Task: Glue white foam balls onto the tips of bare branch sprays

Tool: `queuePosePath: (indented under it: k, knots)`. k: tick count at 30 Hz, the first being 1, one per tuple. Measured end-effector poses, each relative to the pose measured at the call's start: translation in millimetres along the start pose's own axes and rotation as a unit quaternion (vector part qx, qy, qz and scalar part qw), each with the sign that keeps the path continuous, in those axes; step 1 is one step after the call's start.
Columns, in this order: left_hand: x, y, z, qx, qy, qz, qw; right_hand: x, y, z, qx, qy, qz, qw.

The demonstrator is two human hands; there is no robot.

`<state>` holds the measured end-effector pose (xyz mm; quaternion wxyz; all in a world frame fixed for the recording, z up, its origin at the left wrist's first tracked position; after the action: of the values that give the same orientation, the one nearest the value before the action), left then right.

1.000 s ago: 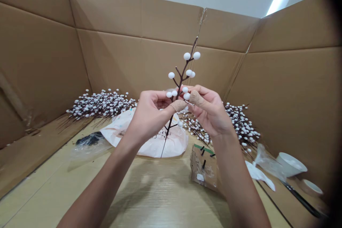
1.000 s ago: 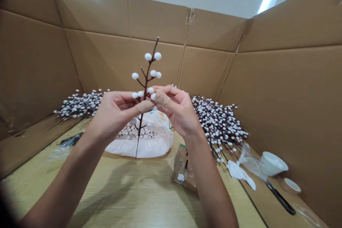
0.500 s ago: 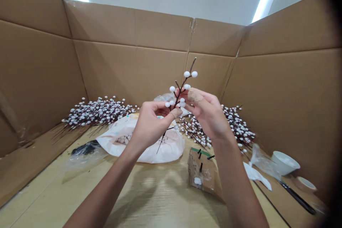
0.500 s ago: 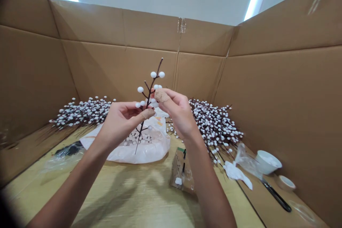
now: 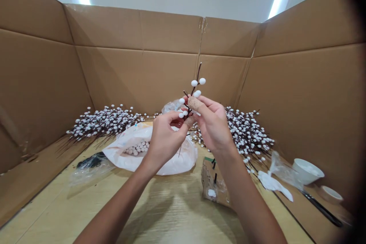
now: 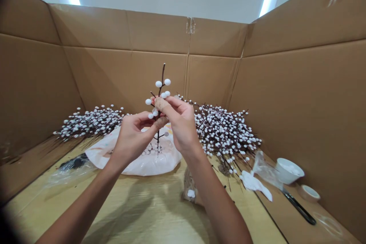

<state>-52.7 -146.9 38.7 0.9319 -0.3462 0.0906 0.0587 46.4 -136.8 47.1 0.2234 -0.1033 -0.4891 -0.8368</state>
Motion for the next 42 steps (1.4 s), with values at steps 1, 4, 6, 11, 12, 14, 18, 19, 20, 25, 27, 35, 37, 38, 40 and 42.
queuePosePath:
  k: [1,4,6,11,12,14,18,19,20,25,27,35,37,38,40,42]
  knots:
    - [0.4,-2,0,0.004,0.005,0.015,1.0,0,-1,0,0.0,-0.004,-0.005,1.0]
    - [-1.4,-5,1,-0.007,0.048,0.071,0.996,-4,3,1,-0.018,-0.018,-0.026,0.999]
    - [-9.7,-4,2,-0.041,0.083,0.107,0.99,-9,10,1,-0.041,-0.031,-0.046,0.998]
    - [-54.4,1,4,-0.097,0.103,0.137,0.98,-22,33,-2,-0.081,-0.052,-0.088,0.991]
    - [-62.1,4,2,-0.097,0.104,0.132,0.981,-24,37,-3,-0.087,-0.051,-0.091,0.991]
    - [-73.2,21,-5,-0.114,0.117,0.135,0.977,-26,43,-4,-0.097,-0.045,-0.095,0.99]
    - [-82.3,87,-39,-0.203,0.187,0.191,0.942,-25,47,-6,-0.105,-0.024,-0.09,0.99]
    - [-87.3,102,-47,-0.21,0.182,0.213,0.937,-23,47,-7,-0.107,-0.018,-0.092,0.99]
    - [-91.2,117,-55,-0.217,0.18,0.227,0.932,-21,47,-7,-0.109,-0.011,-0.097,0.989]
    - [-105.5,160,-80,-0.229,0.139,0.297,0.916,-12,47,-10,-0.111,0.016,-0.115,0.987]
    - [-103.8,165,-81,-0.223,0.133,0.312,0.914,-11,48,-11,-0.115,0.023,-0.117,0.986]
    - [-104.5,175,-77,-0.22,0.144,0.392,0.881,-11,55,-15,-0.12,0.031,-0.12,0.985]
    - [-104.1,178,-80,-0.224,0.162,0.416,0.866,-10,57,-16,-0.12,0.036,-0.119,0.985]
    - [-103.5,180,-82,-0.227,0.172,0.428,0.857,-9,57,-16,-0.121,0.04,-0.119,0.985]
    - [-102.0,183,-86,-0.234,0.193,0.452,0.839,-8,58,-17,-0.121,0.048,-0.115,0.985]
    - [-100.3,186,-88,-0.241,0.211,0.472,0.821,-7,57,-16,-0.119,0.057,-0.112,0.985]
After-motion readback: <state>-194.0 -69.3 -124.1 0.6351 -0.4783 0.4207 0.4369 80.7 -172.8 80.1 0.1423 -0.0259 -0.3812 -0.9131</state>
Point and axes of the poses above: each hand's wrist, its own z-axis towards the middle knuckle, its own x-axis out of the palm, y = z × x, the point moved 9 cm from there along z, towards the middle knuckle, and after that the axes turned 6 degrees about x, right-handed, at the moved point
